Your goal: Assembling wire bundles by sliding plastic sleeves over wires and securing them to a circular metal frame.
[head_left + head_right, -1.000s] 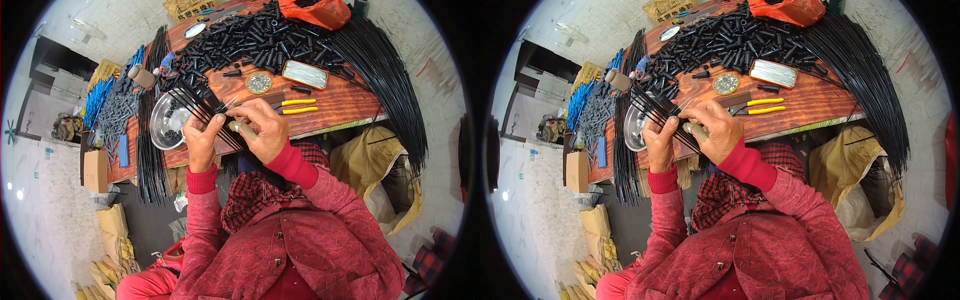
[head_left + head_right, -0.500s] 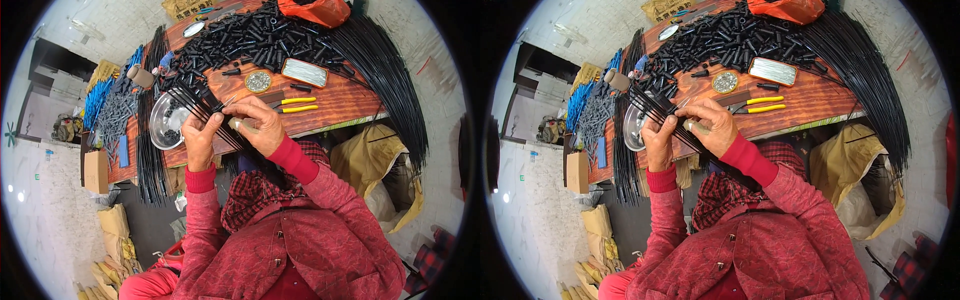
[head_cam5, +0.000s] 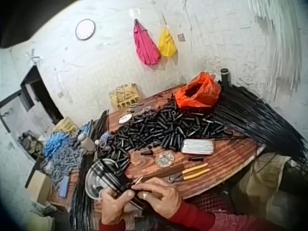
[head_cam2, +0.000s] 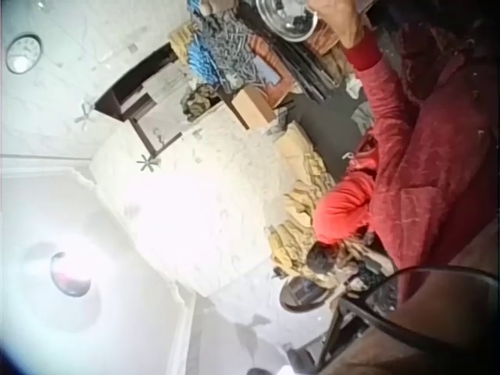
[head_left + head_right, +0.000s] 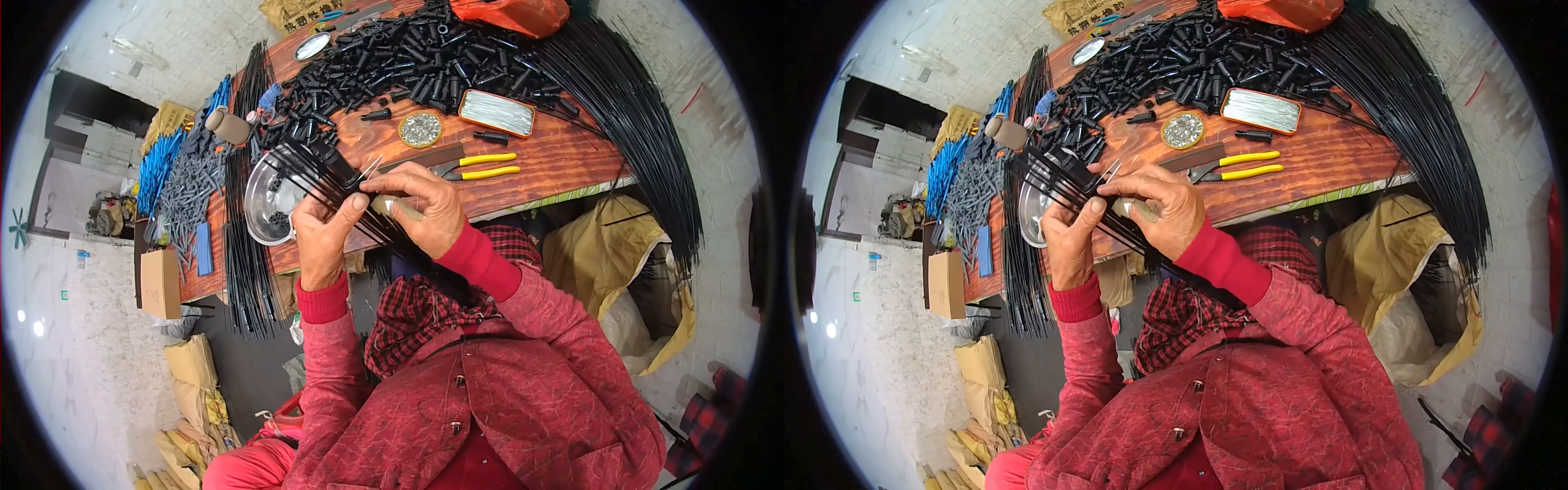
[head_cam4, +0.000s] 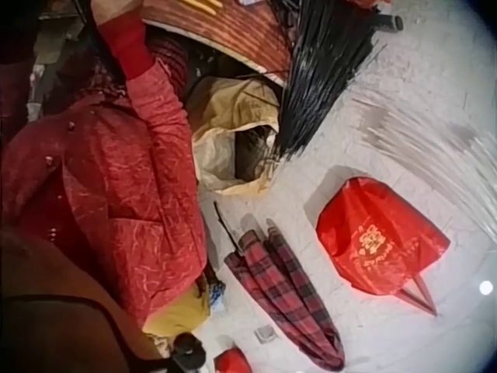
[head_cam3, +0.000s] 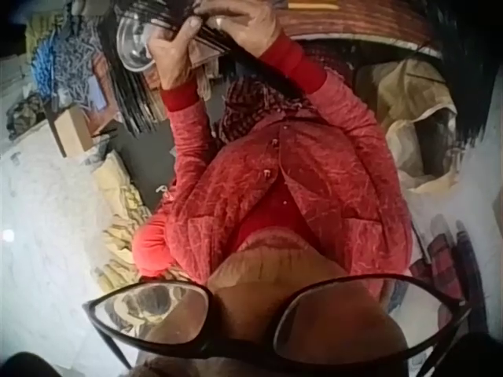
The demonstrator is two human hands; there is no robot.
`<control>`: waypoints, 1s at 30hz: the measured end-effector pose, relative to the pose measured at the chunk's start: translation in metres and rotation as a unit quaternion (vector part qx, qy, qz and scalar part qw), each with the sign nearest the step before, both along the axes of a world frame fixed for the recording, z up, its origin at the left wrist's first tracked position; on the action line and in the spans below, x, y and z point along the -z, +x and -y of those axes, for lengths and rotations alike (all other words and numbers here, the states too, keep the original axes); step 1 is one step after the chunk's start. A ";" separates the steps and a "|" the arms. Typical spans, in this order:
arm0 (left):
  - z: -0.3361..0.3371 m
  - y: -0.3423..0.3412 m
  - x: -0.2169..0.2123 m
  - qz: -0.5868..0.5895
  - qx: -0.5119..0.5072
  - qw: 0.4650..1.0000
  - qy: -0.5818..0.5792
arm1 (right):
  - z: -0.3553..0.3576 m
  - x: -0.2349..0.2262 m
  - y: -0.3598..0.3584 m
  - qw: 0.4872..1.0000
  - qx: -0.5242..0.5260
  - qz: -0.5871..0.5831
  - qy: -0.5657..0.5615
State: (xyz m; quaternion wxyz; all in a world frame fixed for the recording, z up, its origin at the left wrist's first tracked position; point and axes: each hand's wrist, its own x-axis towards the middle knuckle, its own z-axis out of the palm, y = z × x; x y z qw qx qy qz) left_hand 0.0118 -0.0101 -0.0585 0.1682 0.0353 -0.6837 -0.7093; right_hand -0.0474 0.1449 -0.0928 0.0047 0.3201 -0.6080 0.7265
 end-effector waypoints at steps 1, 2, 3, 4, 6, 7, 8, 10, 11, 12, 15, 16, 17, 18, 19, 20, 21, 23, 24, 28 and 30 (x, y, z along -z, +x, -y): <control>-0.001 0.001 -0.001 0.003 0.002 1.000 0.002 | 0.000 0.001 0.001 1.000 0.002 0.001 -0.001; -0.001 0.002 -0.002 0.005 0.002 1.000 0.003 | 0.000 0.002 0.002 1.000 -0.001 -0.008 0.000; -0.002 0.003 -0.002 0.005 0.002 1.000 0.002 | 0.000 0.003 0.003 1.000 -0.004 -0.018 0.002; -0.003 0.003 -0.002 0.005 -0.004 1.000 0.011 | 0.000 0.003 0.006 1.000 -0.004 -0.018 0.000; -0.004 0.005 -0.002 -0.005 0.001 1.000 0.030 | 0.000 0.003 0.011 0.992 -0.043 0.117 -0.036; -0.005 0.004 -0.003 -0.005 0.001 1.000 0.029 | -0.001 0.003 0.010 0.992 -0.042 0.117 -0.038; -0.007 0.005 -0.005 -0.003 0.010 0.999 0.048 | -0.003 0.003 0.009 0.992 -0.036 0.125 -0.005; -0.006 0.006 -0.004 -0.002 0.019 0.998 0.052 | -0.003 0.005 0.009 0.990 -0.029 0.134 0.027; -0.005 0.006 -0.003 -0.001 0.020 0.998 0.051 | -0.001 0.009 0.008 0.989 -0.042 0.144 0.001; -0.005 0.006 -0.002 -0.008 0.022 0.998 0.051 | 0.001 0.012 0.007 0.986 -0.054 0.154 -0.025; -0.002 0.004 0.000 -0.011 0.029 0.999 0.037 | 0.004 0.017 0.002 0.982 -0.055 0.179 -0.009; -0.001 0.004 0.000 -0.010 0.032 0.999 0.024 | 0.003 0.016 0.002 0.982 -0.055 0.180 -0.009; -0.001 0.003 0.000 -0.009 0.033 0.999 0.024 | 0.001 0.014 0.002 0.976 -0.068 0.207 -0.001; 0.000 0.003 0.000 -0.003 0.040 0.999 0.025 | -0.001 0.012 0.002 0.969 -0.082 0.234 0.007; 0.000 0.002 0.000 0.003 0.047 0.999 0.026 | -0.002 0.010 0.001 0.969 -0.081 0.235 0.007; 0.000 0.002 0.000 0.004 0.047 0.999 0.026 | -0.002 0.008 0.000 0.969 -0.077 0.233 0.019; -0.001 0.001 0.001 -0.009 0.046 0.998 0.030 | -0.001 0.007 -0.001 0.970 -0.073 0.230 0.031; -0.002 0.001 0.002 -0.022 0.045 0.998 0.034 | 0.001 0.006 -0.001 0.971 -0.070 0.224 0.043; -0.003 0.001 0.002 -0.022 0.040 0.998 0.042 | 0.001 0.006 -0.001 0.972 -0.068 0.217 0.056; 0.002 0.000 0.005 -0.024 0.043 0.998 0.043 | 0.005 0.011 -0.006 0.968 -0.071 0.227 0.075; 0.000 0.000 0.004 -0.034 0.044 0.997 0.060 | 0.007 0.014 0.002 0.988 -0.051 0.137 0.049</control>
